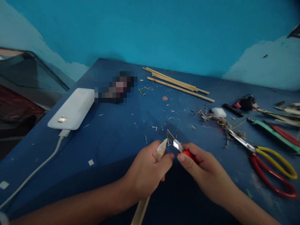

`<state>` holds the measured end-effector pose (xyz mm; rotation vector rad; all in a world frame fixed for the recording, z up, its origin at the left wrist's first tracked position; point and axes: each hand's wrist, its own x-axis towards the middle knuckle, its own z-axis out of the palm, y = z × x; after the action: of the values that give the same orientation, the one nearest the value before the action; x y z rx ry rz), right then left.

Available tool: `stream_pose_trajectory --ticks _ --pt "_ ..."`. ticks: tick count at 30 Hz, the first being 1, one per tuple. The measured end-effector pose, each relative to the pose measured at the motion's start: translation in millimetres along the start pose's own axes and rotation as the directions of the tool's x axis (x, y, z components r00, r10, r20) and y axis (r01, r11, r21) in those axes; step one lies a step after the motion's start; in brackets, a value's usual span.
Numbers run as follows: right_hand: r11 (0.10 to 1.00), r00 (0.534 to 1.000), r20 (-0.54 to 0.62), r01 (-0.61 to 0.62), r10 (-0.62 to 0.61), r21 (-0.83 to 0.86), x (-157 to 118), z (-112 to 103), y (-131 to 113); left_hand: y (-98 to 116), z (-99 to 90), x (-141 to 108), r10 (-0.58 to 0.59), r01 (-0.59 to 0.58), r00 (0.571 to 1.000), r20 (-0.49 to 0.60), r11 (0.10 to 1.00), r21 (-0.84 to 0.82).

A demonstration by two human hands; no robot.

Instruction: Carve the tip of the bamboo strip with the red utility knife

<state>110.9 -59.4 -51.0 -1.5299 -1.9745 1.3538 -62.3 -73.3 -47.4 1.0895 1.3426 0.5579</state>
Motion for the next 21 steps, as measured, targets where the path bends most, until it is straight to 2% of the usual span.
stream_pose_trajectory --ticks 4,8,11,14,16,18,21 --pt "0.998 1.0 0.022 -0.01 0.009 0.054 -1.1 -0.9 2.1 0.1 -1.8 1.1 0.013 -0.014 0.999 0.029 1.0 0.016" --pt "0.987 0.999 0.033 -0.028 0.023 0.157 -0.3 -1.9 1.2 -1.7 -2.2 0.1 0.029 -0.043 0.995 0.094 0.986 0.158" --pt "0.962 0.997 -0.032 -0.063 0.074 0.265 0.4 -3.6 -1.5 -2.8 -0.7 -1.2 0.056 -0.084 0.991 0.125 0.968 0.238" --pt "0.923 0.987 -0.116 -0.06 0.112 0.379 0.0 -5.4 -4.3 -0.7 0.3 -2.9 0.033 -0.083 0.982 0.184 0.958 0.273" --pt "0.892 0.992 -0.085 -0.049 0.097 0.449 -0.8 -5.8 -5.6 2.0 0.2 -4.5 0.025 -0.089 0.976 0.214 0.952 0.293" --pt "0.874 0.999 -0.002 -0.046 0.053 0.483 -1.8 -5.6 -5.7 4.4 -0.2 -6.0 0.034 -0.104 0.973 0.23 0.948 0.299" --pt "0.908 0.998 0.067 -0.012 -0.018 0.418 -2.8 -4.6 -3.4 5.8 -0.6 -7.1 0.043 -0.119 0.972 0.232 0.94 0.321"
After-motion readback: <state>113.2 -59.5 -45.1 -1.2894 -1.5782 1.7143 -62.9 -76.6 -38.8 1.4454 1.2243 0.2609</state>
